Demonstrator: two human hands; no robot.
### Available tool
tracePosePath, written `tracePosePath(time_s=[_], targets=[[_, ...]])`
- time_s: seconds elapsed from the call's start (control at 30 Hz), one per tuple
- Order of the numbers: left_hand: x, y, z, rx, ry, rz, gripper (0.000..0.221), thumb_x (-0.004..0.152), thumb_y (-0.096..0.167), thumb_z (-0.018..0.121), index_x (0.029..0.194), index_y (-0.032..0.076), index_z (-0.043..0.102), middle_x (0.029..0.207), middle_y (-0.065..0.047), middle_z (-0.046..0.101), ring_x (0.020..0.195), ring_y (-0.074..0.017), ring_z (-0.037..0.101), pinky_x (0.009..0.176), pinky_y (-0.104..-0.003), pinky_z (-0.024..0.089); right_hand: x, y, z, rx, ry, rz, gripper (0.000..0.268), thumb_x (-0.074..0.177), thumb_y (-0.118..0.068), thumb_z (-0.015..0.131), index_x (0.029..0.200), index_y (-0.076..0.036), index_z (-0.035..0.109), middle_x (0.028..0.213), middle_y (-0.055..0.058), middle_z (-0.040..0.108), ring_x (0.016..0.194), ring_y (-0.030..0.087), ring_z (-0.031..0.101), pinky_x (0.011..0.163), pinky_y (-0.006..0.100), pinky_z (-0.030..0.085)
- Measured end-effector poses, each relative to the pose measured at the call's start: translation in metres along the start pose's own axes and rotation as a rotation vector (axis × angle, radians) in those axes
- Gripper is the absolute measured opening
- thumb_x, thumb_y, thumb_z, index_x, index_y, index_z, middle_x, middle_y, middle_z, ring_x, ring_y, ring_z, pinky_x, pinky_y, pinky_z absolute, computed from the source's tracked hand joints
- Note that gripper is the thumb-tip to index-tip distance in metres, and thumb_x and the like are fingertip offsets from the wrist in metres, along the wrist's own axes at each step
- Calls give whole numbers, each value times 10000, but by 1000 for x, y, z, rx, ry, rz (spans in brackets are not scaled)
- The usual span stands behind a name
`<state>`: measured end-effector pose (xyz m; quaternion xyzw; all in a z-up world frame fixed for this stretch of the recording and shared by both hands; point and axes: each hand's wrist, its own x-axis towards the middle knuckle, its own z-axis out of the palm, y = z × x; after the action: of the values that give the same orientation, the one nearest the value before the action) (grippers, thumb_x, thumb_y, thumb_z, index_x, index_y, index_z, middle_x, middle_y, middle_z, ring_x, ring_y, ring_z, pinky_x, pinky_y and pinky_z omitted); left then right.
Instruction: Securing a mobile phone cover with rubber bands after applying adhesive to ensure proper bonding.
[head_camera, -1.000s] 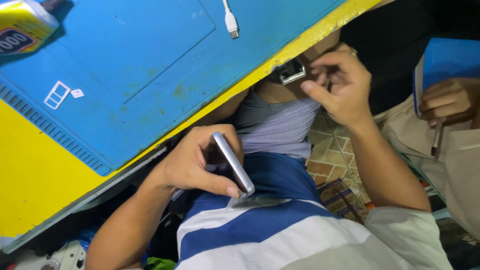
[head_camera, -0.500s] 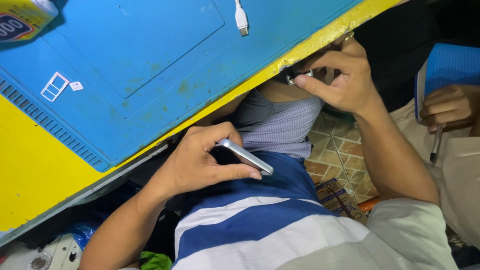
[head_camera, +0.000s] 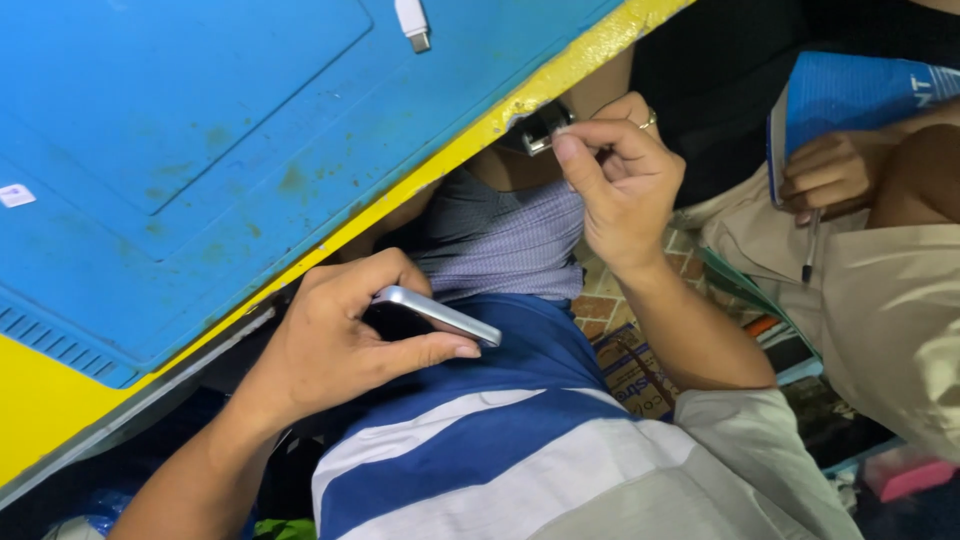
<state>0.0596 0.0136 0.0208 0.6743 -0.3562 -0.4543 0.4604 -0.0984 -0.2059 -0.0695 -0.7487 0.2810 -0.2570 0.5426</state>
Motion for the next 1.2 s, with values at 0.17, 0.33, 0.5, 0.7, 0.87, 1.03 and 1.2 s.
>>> tracePosePath(time_s=[0.17,0.33,0.5,0.7,0.87,1.03,1.2], targets=[[0,0,1,-10,1,-27,346,715,330,928,774,139,645,642,65,627,552,-45,479,525,-216,394,-14,2,8,155,60,17,84,997,-29,716,985,52,697,791,124,564,617,141,536,543,212,455],[0,0,1,-10,-9,-37,321,721,308,923,785,132,663,670,59,674,570,-35,542,547,-203,440,-29,12,7,187,100,49,75,978,-5,729,988,67,709,730,111,608,606,132,558,572,200,476],[1,0,3,-19,-23,-73,327,704,309,933,782,132,669,675,63,702,571,-13,542,537,-195,449,-30,16,12,182,99,23,52,983,-5,711,980,47,707,725,131,609,694,155,574,629,232,493],[0,-1,2,-56,-48,-90,347,703,317,935,777,144,644,624,82,652,518,-11,442,463,-192,376,-27,43,27,78,211,-109,166,983,-196,723,965,-31,730,1081,124,593,1117,233,565,997,386,489],[3,2,-5,-38,-122,-148,349,706,379,926,775,159,663,623,77,629,533,-32,471,472,-215,396,-21,56,22,98,194,-170,203,976,-240,744,978,-37,757,1069,97,598,1052,212,545,919,385,472],[11,19,-12,-170,-264,-273,263,706,362,889,813,169,745,789,47,852,673,-9,721,533,-187,531,-17,50,9,-23,109,-244,201,993,-137,733,914,48,723,981,161,598,982,262,565,889,395,469],[13,24,-18,23,-389,-355,351,693,485,909,759,205,709,594,86,605,561,-51,480,522,-273,394,-36,49,-5,253,-150,129,74,959,-46,757,1003,9,732,907,116,673,886,175,625,846,267,538]])
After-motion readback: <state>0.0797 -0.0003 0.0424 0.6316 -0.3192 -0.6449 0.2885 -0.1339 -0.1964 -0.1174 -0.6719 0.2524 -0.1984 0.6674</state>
